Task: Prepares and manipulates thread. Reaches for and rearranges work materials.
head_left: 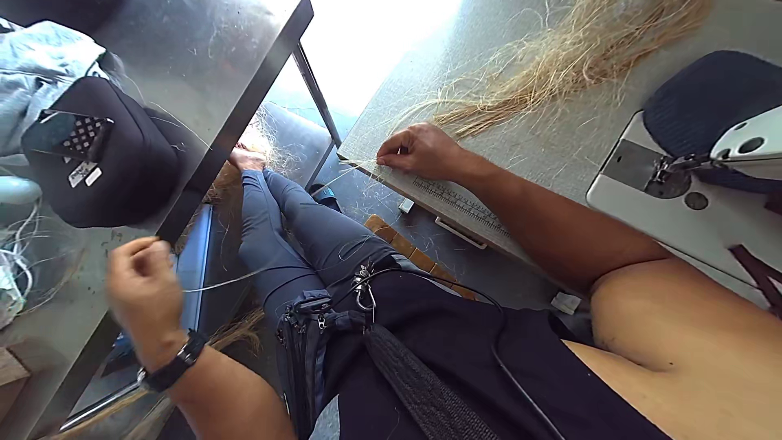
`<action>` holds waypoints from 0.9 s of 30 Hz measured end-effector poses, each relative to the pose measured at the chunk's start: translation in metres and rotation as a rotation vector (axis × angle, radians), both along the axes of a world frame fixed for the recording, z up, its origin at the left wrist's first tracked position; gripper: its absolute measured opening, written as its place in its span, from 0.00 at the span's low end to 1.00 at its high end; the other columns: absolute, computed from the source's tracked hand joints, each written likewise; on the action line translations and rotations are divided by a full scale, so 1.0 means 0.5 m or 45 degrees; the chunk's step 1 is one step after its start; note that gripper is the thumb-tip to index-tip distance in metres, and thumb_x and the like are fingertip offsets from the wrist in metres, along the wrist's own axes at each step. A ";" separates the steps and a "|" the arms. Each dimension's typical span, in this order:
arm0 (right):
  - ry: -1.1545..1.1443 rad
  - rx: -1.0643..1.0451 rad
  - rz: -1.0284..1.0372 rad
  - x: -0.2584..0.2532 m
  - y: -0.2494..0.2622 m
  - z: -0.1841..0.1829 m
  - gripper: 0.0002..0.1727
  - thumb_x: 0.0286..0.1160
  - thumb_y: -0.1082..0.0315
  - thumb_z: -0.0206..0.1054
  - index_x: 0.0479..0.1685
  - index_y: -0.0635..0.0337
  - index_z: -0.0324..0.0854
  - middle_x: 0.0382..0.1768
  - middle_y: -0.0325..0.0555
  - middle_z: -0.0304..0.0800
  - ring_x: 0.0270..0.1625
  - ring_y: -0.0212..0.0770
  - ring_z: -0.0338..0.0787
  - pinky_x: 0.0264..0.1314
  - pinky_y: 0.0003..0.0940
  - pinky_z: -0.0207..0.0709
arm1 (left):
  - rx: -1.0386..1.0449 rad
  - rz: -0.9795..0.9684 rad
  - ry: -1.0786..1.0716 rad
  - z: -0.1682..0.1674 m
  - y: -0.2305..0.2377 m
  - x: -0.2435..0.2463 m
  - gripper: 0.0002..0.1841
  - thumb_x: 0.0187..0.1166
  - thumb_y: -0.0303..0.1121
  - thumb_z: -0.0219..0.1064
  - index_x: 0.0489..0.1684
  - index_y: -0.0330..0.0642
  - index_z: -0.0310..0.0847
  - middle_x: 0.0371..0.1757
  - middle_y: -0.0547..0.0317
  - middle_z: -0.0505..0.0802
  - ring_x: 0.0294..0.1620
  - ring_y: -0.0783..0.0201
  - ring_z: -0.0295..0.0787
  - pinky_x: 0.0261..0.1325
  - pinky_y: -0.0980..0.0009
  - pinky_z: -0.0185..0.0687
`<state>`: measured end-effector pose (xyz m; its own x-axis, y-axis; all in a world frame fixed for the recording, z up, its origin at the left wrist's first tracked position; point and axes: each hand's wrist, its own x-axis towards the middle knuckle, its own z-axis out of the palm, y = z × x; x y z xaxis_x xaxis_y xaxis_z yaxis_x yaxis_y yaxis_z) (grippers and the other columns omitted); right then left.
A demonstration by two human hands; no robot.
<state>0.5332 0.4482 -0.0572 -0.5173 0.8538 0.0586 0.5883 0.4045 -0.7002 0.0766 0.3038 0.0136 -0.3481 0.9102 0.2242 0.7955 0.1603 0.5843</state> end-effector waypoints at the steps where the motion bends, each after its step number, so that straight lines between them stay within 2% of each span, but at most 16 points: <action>1: -0.006 0.012 -0.002 0.000 0.000 -0.001 0.12 0.84 0.57 0.66 0.42 0.48 0.94 0.33 0.37 0.94 0.35 0.34 0.90 0.46 0.43 0.82 | -0.142 -0.086 0.136 -0.006 0.014 0.021 0.25 0.89 0.46 0.58 0.73 0.33 0.76 0.63 0.36 0.88 0.62 0.48 0.88 0.66 0.46 0.82; 2: -0.007 0.026 0.000 -0.001 -0.001 -0.003 0.12 0.84 0.57 0.66 0.41 0.48 0.94 0.33 0.37 0.94 0.36 0.34 0.89 0.46 0.43 0.82 | -0.230 -0.164 0.217 -0.011 0.030 0.048 0.27 0.88 0.49 0.59 0.73 0.36 0.78 0.68 0.33 0.85 0.70 0.40 0.83 0.71 0.37 0.76; 3: -0.006 0.027 -0.001 -0.001 -0.001 -0.003 0.12 0.83 0.57 0.66 0.41 0.48 0.95 0.33 0.37 0.94 0.37 0.35 0.89 0.47 0.44 0.81 | -0.269 -0.245 0.266 -0.014 0.046 0.079 0.26 0.88 0.51 0.59 0.71 0.38 0.80 0.70 0.34 0.84 0.73 0.38 0.80 0.73 0.34 0.73; 6: -0.010 0.035 0.002 -0.002 -0.002 -0.004 0.12 0.83 0.57 0.66 0.41 0.47 0.95 0.34 0.36 0.94 0.38 0.35 0.89 0.48 0.44 0.80 | -0.263 -0.527 0.227 -0.027 0.090 0.181 0.24 0.89 0.51 0.59 0.67 0.42 0.85 0.68 0.45 0.88 0.71 0.48 0.83 0.72 0.41 0.77; 8: -0.002 0.049 0.004 -0.001 -0.002 -0.005 0.12 0.83 0.57 0.66 0.41 0.47 0.95 0.33 0.36 0.94 0.38 0.34 0.89 0.48 0.43 0.80 | -0.296 -0.723 0.102 -0.045 0.113 0.249 0.24 0.89 0.51 0.59 0.70 0.44 0.84 0.69 0.51 0.89 0.71 0.55 0.85 0.74 0.45 0.79; 10: 0.009 0.067 0.011 0.000 -0.003 -0.007 0.12 0.83 0.57 0.66 0.40 0.48 0.95 0.33 0.36 0.94 0.37 0.34 0.89 0.48 0.43 0.80 | -0.386 -0.854 -0.027 -0.075 0.131 0.308 0.24 0.89 0.49 0.60 0.74 0.45 0.81 0.68 0.53 0.90 0.69 0.57 0.87 0.73 0.47 0.81; 11: 0.015 0.073 0.015 0.000 -0.003 -0.007 0.12 0.83 0.57 0.66 0.40 0.48 0.95 0.33 0.36 0.93 0.38 0.34 0.89 0.48 0.43 0.80 | -0.432 -0.892 -0.082 -0.094 0.137 0.330 0.23 0.89 0.49 0.61 0.73 0.45 0.81 0.63 0.53 0.92 0.63 0.59 0.90 0.67 0.49 0.85; 12: 0.021 0.078 0.017 0.000 -0.003 -0.007 0.12 0.83 0.57 0.66 0.40 0.48 0.95 0.33 0.36 0.93 0.38 0.34 0.88 0.48 0.43 0.80 | -0.460 -0.920 -0.150 -0.113 0.143 0.347 0.20 0.89 0.47 0.61 0.70 0.46 0.83 0.53 0.55 0.95 0.51 0.61 0.93 0.57 0.53 0.89; 14: 0.029 0.078 0.019 0.001 -0.002 -0.006 0.12 0.83 0.57 0.66 0.40 0.48 0.95 0.33 0.36 0.94 0.38 0.34 0.89 0.49 0.43 0.80 | -0.507 -0.986 -0.370 -0.137 0.148 0.361 0.15 0.91 0.42 0.58 0.57 0.44 0.87 0.33 0.57 0.93 0.29 0.63 0.91 0.36 0.61 0.91; 15: 0.031 0.076 0.020 0.002 -0.002 -0.007 0.12 0.83 0.57 0.66 0.40 0.48 0.95 0.33 0.36 0.93 0.38 0.34 0.88 0.48 0.42 0.80 | -0.499 -1.018 -0.515 -0.140 0.147 0.357 0.16 0.92 0.40 0.55 0.51 0.41 0.88 0.25 0.57 0.89 0.21 0.64 0.85 0.27 0.64 0.86; 16: 0.031 0.069 0.021 0.003 -0.002 -0.007 0.12 0.83 0.57 0.66 0.40 0.48 0.94 0.33 0.36 0.93 0.37 0.34 0.88 0.48 0.42 0.79 | -0.469 -1.032 -0.661 -0.137 0.143 0.347 0.16 0.92 0.38 0.53 0.47 0.40 0.88 0.20 0.60 0.82 0.16 0.66 0.76 0.21 0.69 0.77; 17: 0.024 0.059 0.022 0.003 -0.002 -0.006 0.12 0.84 0.57 0.65 0.40 0.48 0.94 0.33 0.36 0.93 0.37 0.34 0.88 0.48 0.42 0.79 | -0.428 -1.028 -0.798 -0.130 0.139 0.332 0.16 0.92 0.37 0.52 0.45 0.41 0.87 0.18 0.64 0.77 0.14 0.70 0.68 0.19 0.73 0.69; 18: 0.017 0.058 0.021 0.004 -0.001 -0.007 0.12 0.84 0.57 0.65 0.40 0.48 0.94 0.33 0.36 0.93 0.37 0.34 0.88 0.49 0.42 0.79 | -0.384 -1.009 -0.912 -0.118 0.134 0.312 0.15 0.93 0.38 0.52 0.44 0.44 0.86 0.18 0.67 0.76 0.14 0.73 0.66 0.19 0.75 0.68; 21: 0.014 0.066 0.028 0.004 0.001 -0.009 0.12 0.84 0.56 0.66 0.41 0.48 0.94 0.33 0.36 0.93 0.37 0.35 0.88 0.48 0.43 0.80 | -0.207 -0.882 -1.149 -0.064 0.104 0.239 0.14 0.92 0.45 0.55 0.44 0.54 0.85 0.20 0.74 0.76 0.16 0.77 0.66 0.21 0.78 0.68; 24: 0.016 0.061 0.026 0.005 0.000 -0.007 0.12 0.84 0.57 0.66 0.42 0.49 0.94 0.32 0.37 0.93 0.36 0.35 0.88 0.47 0.42 0.80 | 0.046 -0.738 -1.306 -0.023 0.055 0.132 0.13 0.91 0.49 0.55 0.41 0.61 0.85 0.17 0.80 0.76 0.14 0.80 0.67 0.19 0.80 0.67; 27: 0.010 0.042 0.018 0.005 0.000 -0.006 0.12 0.84 0.57 0.66 0.41 0.48 0.94 0.31 0.36 0.93 0.36 0.34 0.87 0.47 0.42 0.79 | 0.338 -0.545 -1.580 -0.008 -0.018 -0.004 0.12 0.89 0.46 0.60 0.38 0.56 0.87 0.16 0.78 0.78 0.14 0.80 0.70 0.20 0.81 0.70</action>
